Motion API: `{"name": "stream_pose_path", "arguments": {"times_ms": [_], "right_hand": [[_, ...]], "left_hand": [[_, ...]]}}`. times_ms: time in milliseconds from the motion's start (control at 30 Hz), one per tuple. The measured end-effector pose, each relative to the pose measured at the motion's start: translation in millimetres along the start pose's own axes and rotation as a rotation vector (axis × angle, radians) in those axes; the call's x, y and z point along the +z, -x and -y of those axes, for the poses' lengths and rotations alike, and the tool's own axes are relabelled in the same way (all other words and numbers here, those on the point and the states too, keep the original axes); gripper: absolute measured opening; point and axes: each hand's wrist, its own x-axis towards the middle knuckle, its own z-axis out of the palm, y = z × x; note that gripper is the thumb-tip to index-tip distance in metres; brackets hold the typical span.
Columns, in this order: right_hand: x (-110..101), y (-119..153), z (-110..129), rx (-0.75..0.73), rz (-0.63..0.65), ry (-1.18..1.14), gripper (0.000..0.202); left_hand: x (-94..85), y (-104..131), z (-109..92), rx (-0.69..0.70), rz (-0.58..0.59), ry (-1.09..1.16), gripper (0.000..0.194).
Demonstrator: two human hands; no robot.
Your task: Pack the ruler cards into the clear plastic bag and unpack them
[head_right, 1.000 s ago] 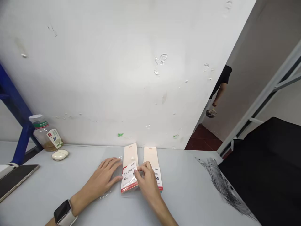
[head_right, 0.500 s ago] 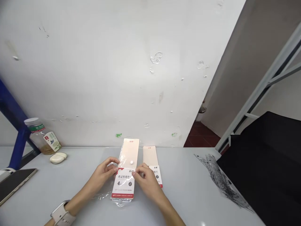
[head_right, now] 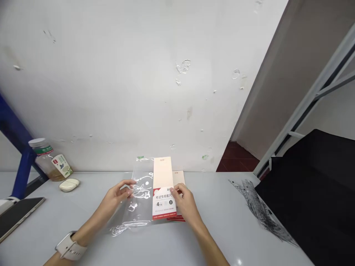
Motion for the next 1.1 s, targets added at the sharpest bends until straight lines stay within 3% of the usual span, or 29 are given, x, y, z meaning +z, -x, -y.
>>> {"name": "stream_pose_path", "arguments": {"times_ms": [200, 400, 600, 767, 900, 1100], "right_hand": [[-32, -11, -17, 0.114, -0.002, 0.162, 0.034], [-43, -8, -27, 0.198, -0.025, 0.347, 0.029], [-46, -4, -29, 0.232, -0.082, 0.466, 0.023], [-46, -10, -31, 0.222, -0.108, 0.407, 0.015], [-42, -14, -33, 0.224, -0.084, 0.321, 0.022], [-38, -16, -35, 0.213, -0.045, 0.225, 0.026]], "left_hand": [[-14.8, -6, 5, -0.055, -0.281, -0.216, 0.027], [-19.6, -7, 8, -0.102, -0.368, -0.45, 0.025], [-25.4, -5, 9, -0.154, -0.309, -0.895, 0.022], [-25.7, -3, 15, -0.142, -0.271, -0.955, 0.022], [-26.7, -4, 17, -0.13, -0.201, -0.916, 0.025], [-24.6, -3, 14, -0.143, -0.186, -0.867, 0.029]]}}
